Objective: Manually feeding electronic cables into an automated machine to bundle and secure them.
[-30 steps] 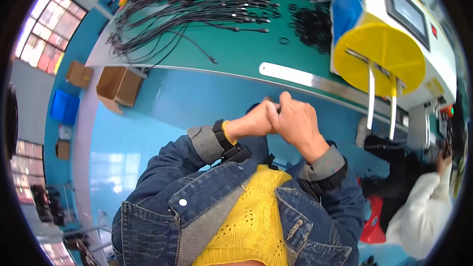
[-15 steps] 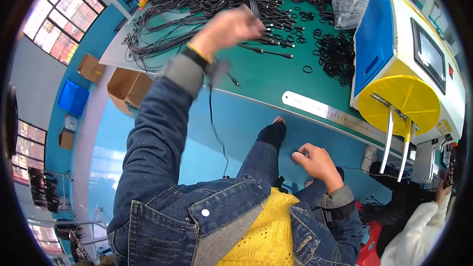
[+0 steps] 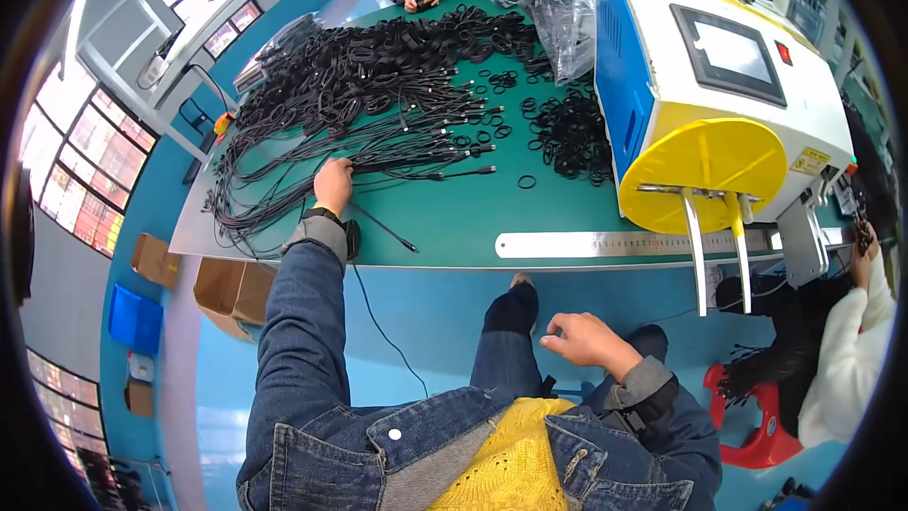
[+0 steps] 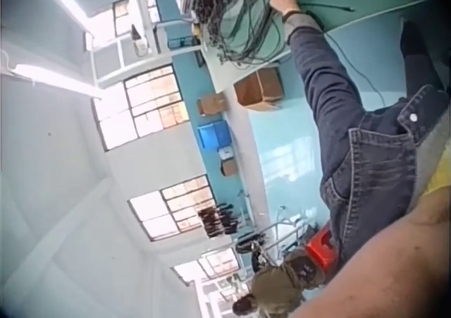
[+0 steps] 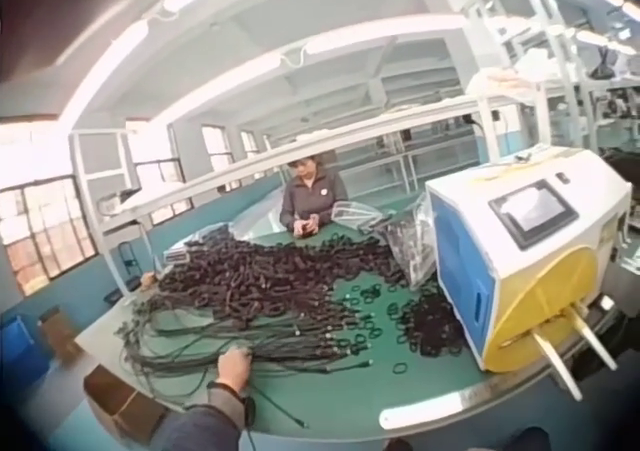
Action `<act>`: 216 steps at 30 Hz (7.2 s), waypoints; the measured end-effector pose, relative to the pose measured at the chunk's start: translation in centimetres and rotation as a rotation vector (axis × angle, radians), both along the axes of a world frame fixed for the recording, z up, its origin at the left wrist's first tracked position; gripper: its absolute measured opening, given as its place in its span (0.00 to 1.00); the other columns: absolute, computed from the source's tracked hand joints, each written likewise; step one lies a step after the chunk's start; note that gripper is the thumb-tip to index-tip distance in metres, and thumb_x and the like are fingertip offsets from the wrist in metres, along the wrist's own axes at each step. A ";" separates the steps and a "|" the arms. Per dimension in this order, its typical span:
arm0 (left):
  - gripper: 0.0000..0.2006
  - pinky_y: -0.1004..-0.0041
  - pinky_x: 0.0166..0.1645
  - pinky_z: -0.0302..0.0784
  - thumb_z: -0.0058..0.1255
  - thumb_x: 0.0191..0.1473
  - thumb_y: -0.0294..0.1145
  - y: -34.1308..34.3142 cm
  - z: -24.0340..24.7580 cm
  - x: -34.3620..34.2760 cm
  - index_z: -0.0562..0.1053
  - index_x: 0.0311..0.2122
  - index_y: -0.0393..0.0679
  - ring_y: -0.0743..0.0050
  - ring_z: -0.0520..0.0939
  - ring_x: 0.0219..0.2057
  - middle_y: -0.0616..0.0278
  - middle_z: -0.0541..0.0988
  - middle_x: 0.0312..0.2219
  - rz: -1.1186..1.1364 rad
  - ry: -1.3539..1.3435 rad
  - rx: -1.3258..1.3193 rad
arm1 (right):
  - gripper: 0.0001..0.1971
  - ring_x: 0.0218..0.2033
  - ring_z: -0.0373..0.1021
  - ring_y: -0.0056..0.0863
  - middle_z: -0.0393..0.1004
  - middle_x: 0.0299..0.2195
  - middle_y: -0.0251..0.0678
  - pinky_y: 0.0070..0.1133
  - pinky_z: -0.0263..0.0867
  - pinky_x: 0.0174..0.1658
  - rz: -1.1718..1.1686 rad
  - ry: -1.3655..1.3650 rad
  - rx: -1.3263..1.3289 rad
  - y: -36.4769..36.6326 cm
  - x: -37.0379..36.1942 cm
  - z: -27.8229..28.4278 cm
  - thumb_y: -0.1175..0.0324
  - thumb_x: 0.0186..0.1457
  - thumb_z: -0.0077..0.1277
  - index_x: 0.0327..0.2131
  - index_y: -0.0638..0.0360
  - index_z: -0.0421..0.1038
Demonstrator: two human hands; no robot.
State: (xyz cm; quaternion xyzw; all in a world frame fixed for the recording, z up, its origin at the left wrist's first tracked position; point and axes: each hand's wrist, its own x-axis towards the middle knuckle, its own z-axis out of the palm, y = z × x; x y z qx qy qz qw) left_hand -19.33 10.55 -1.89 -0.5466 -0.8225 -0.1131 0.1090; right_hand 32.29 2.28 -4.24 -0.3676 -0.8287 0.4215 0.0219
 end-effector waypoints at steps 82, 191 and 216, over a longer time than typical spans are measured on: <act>0.04 0.80 0.27 0.68 0.37 0.54 0.22 -11.1 -1.1 6.9 0.65 0.33 0.34 0.79 0.71 0.20 0.59 0.73 0.22 0.104 -1.523 0.828 | 0.17 0.41 0.67 0.44 0.72 0.38 0.42 0.33 0.63 0.45 -0.062 0.139 1.172 47.7 -55.5 11.7 0.72 0.44 0.42 0.41 0.52 0.71; 0.36 0.88 0.21 0.70 0.59 0.38 0.53 -11.8 3.7 17.7 0.61 0.48 0.40 0.85 0.74 0.20 0.62 0.71 0.39 -0.793 -2.020 0.532 | 0.14 0.07 0.55 0.14 0.64 0.15 0.28 0.12 0.52 0.10 -0.192 0.793 -0.705 0.4 -21.7 9.9 0.64 0.60 0.31 0.35 0.63 0.63; 0.18 0.86 0.15 0.49 0.33 0.59 0.45 -16.0 3.0 15.7 0.68 0.33 0.40 0.89 0.59 0.14 0.67 0.69 0.21 -0.109 -1.941 0.823 | 0.14 0.28 0.71 0.26 0.74 0.32 0.42 0.21 0.68 0.30 0.243 0.707 -0.536 17.1 -31.8 18.7 0.66 0.56 0.40 0.42 0.65 0.64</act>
